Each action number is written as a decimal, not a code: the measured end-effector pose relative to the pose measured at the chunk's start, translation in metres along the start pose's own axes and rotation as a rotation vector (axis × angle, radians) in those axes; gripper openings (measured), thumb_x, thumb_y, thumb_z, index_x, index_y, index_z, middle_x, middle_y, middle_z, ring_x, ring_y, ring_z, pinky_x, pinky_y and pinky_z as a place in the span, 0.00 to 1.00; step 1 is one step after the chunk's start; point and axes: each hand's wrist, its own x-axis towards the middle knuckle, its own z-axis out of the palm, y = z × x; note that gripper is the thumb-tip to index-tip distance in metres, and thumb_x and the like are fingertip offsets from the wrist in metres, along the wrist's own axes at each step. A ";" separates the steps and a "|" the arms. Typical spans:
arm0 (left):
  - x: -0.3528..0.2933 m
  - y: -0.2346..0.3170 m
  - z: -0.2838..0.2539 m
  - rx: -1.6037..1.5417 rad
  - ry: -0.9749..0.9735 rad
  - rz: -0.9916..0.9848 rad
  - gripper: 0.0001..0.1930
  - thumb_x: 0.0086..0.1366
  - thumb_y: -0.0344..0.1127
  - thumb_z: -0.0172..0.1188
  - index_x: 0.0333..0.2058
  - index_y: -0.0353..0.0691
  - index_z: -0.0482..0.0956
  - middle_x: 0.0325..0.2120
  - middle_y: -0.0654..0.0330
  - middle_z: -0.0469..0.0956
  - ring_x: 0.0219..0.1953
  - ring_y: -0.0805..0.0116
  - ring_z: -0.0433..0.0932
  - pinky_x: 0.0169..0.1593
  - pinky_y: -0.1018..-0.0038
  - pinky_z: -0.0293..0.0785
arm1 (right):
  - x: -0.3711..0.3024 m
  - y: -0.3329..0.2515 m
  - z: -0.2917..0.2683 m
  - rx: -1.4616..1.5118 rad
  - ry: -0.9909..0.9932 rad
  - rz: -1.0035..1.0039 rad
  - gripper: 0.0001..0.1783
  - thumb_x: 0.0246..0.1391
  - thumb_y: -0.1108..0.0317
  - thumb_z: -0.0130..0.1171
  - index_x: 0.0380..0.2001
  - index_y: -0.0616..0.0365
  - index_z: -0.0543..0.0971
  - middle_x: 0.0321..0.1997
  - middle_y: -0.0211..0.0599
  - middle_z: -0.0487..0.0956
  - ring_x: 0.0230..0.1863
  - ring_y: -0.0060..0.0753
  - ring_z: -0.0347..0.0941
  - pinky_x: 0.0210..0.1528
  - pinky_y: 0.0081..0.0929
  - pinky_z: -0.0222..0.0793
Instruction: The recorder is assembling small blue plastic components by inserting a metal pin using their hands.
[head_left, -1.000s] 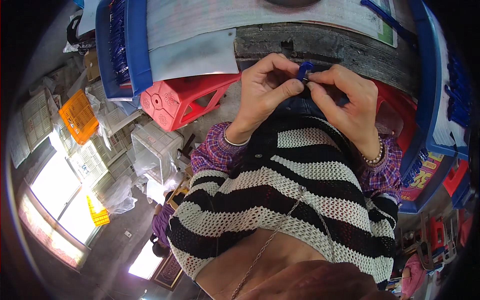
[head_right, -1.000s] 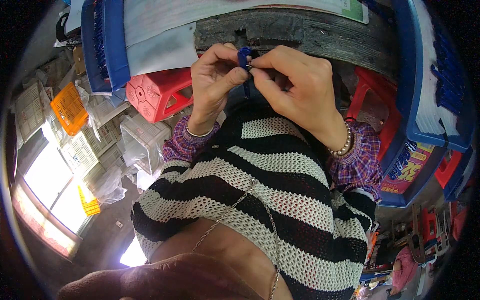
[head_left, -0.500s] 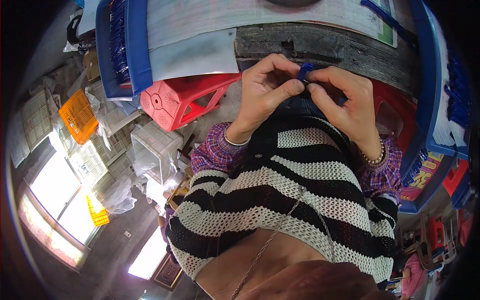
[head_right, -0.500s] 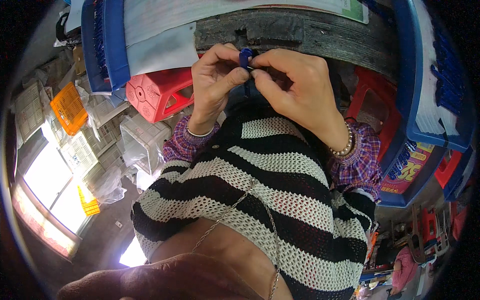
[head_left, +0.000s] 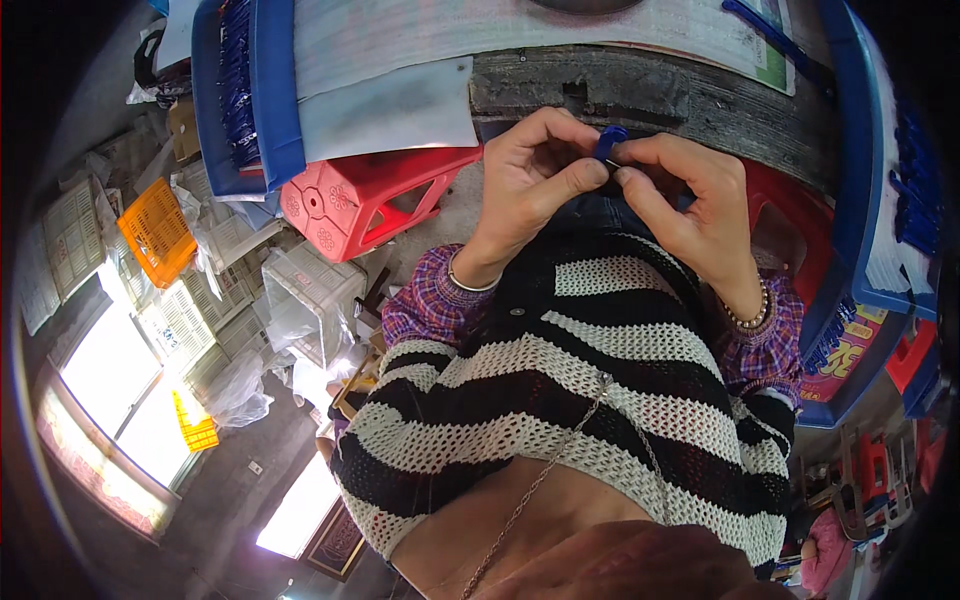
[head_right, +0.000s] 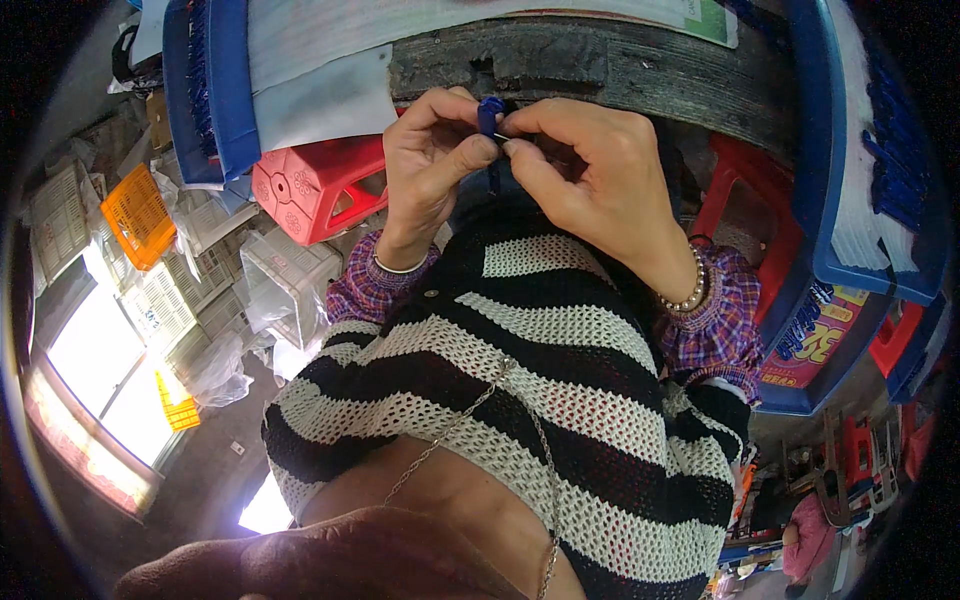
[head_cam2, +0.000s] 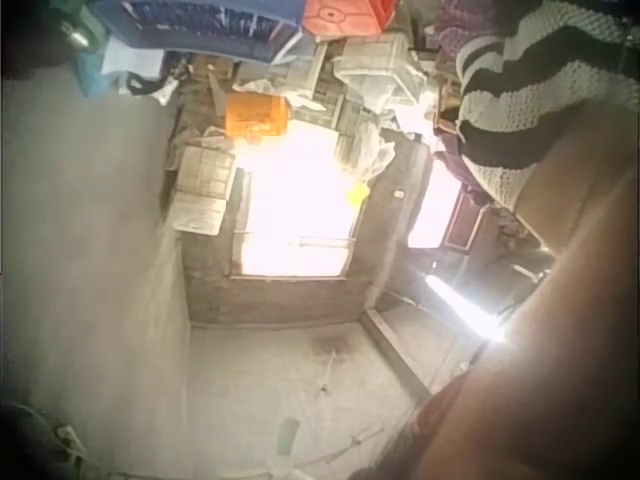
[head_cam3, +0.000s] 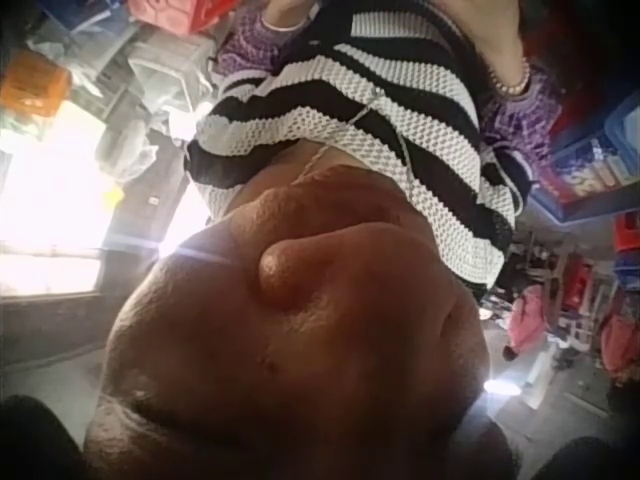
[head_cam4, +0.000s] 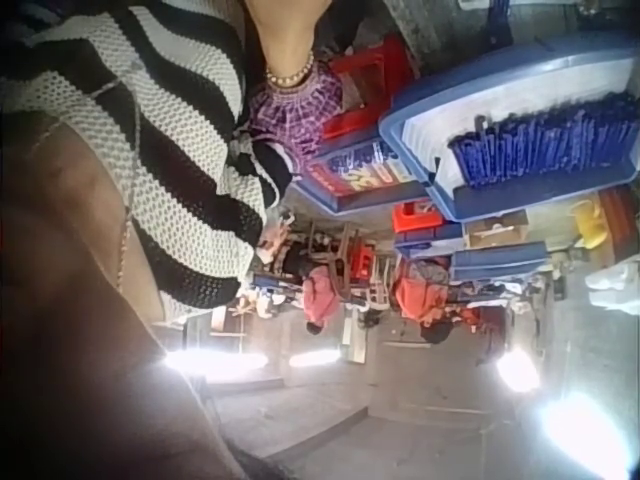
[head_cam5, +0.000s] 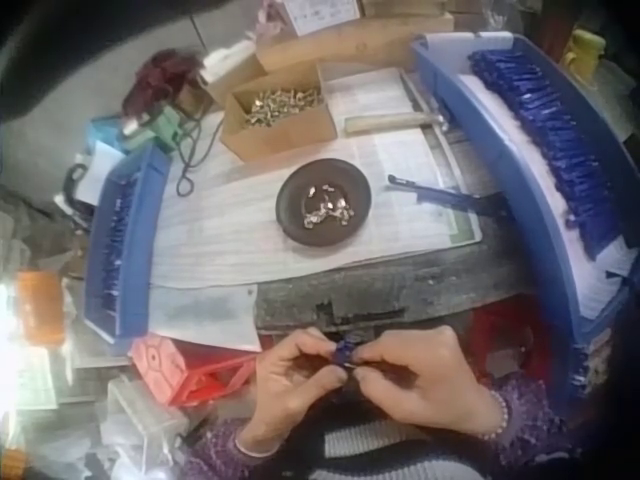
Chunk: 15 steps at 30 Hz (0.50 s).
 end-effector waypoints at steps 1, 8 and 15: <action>0.000 -0.001 -0.001 0.001 0.000 0.000 0.10 0.53 0.22 0.62 0.35 0.33 0.74 0.31 0.63 0.74 0.33 0.78 0.74 0.37 0.83 0.71 | 0.000 0.000 0.000 0.002 -0.001 0.001 0.08 0.44 0.76 0.57 0.30 0.66 0.78 0.24 0.36 0.78 0.23 0.19 0.73 0.25 0.14 0.66; 0.000 0.000 0.000 0.001 0.016 -0.009 0.10 0.53 0.22 0.62 0.35 0.33 0.74 0.30 0.63 0.75 0.33 0.79 0.74 0.37 0.83 0.71 | 0.000 0.002 0.000 -0.012 -0.016 0.006 0.08 0.44 0.76 0.56 0.31 0.66 0.78 0.26 0.38 0.79 0.25 0.23 0.75 0.28 0.16 0.68; 0.000 0.000 -0.001 -0.024 0.018 -0.049 0.11 0.53 0.24 0.63 0.35 0.33 0.73 0.31 0.60 0.74 0.34 0.75 0.74 0.40 0.81 0.70 | 0.000 0.002 0.001 -0.005 -0.018 0.004 0.08 0.44 0.76 0.56 0.31 0.66 0.78 0.26 0.38 0.79 0.26 0.22 0.75 0.29 0.16 0.67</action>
